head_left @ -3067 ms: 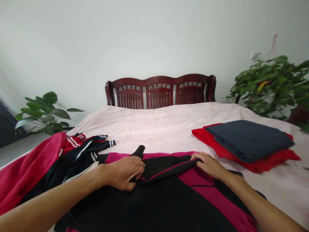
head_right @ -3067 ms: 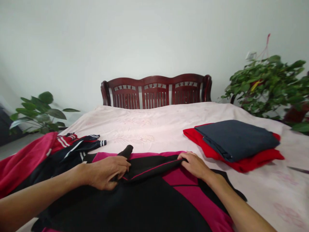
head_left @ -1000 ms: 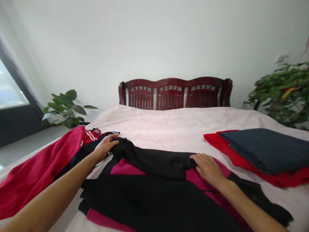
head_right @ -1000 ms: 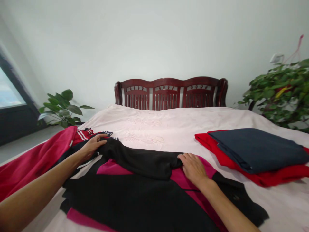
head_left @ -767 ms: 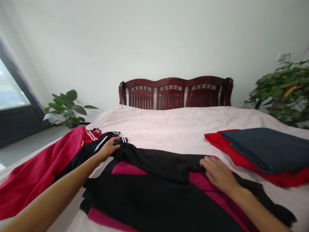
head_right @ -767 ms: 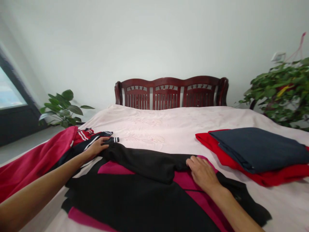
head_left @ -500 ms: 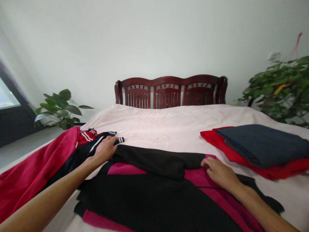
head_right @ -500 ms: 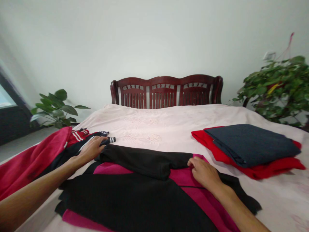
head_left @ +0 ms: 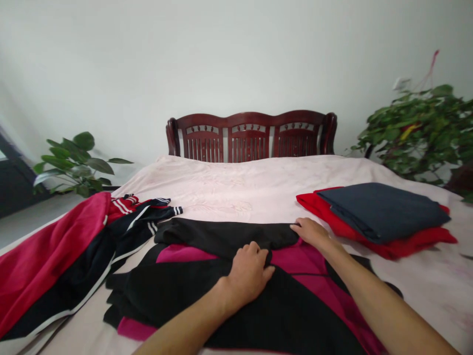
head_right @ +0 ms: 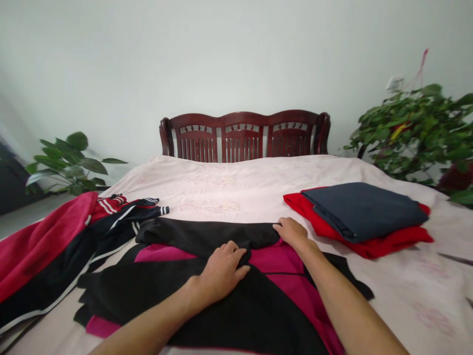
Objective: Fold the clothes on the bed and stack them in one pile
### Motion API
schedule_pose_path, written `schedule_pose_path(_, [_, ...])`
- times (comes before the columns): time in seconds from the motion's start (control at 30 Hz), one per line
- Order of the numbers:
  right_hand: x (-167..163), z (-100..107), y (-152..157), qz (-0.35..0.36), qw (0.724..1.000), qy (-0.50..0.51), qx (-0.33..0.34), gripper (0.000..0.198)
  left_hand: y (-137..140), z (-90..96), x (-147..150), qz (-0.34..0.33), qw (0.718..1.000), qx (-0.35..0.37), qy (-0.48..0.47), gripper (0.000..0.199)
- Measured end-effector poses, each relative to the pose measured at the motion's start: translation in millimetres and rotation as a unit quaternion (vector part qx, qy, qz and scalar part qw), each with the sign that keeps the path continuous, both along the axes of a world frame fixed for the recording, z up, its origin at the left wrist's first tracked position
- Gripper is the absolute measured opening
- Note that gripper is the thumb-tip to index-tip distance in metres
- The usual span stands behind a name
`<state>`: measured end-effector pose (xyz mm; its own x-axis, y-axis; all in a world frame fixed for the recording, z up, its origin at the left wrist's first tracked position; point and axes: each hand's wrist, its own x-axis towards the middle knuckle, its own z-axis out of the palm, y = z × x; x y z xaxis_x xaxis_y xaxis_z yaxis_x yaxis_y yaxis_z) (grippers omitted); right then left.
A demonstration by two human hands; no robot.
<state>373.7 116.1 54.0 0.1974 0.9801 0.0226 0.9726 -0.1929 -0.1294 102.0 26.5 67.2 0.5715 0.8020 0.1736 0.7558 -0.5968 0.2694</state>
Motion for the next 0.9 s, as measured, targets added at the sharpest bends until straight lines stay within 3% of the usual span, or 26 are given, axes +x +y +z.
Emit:
schedule_pose_path(0.13, [12.5, -8.6, -3.9, -0.031, 0.999, -0.004, 0.022, 0.043, -5.3, -21.5, -7.9, -0.057, 0.998, -0.012, -0.016, 0.034])
schedule_pose_path(0.27, [14.0, -17.1, -7.5, -0.049, 0.998, -0.017, 0.019, 0.039, -8.0, -28.1, -18.6, -0.079, 0.995, -0.035, -0.038, 0.040])
schedule_pose_path(0.47, [-14.4, 3.8, -17.8, -0.080, 0.990, -0.086, 0.073, 0.041, -16.5, -28.7, -27.2, -0.125, 0.991, -0.017, -0.036, 0.052])
schedule_pose_path(0.53, [-32.7, 9.0, -25.3, -0.046, 0.985, -0.115, 0.122, 0.040, -21.6, -29.9, -29.9, -0.146, 0.988, -0.013, -0.040, 0.055])
schedule_pose_path(0.6, [-51.5, 5.0, -33.9, 0.043, 0.980, -0.120, 0.151, 0.043, -25.7, -31.4, -32.7, -0.164, 0.985, -0.014, -0.045, 0.057])
schedule_pose_path(0.7, [-70.6, -14.9, -45.4, 0.150, 0.980, -0.098, 0.087, 0.053, -29.6, -30.4, -38.9, -0.197, 0.979, -0.033, -0.052, 0.062])
schedule_pose_path(0.83, [-72.1, -28.9, -54.0, 0.122, 0.989, -0.079, -0.014, 0.059, -27.2, -15.3, -59.4, -0.232, 0.964, -0.083, -0.099, 0.051])
schedule_pose_path(0.9, [-72.4, -19.9, -58.5, 0.098, 0.992, -0.074, -0.003, 0.056, -17.7, -2.4, -79.3, -0.179, 0.972, -0.069, -0.137, 0.041])
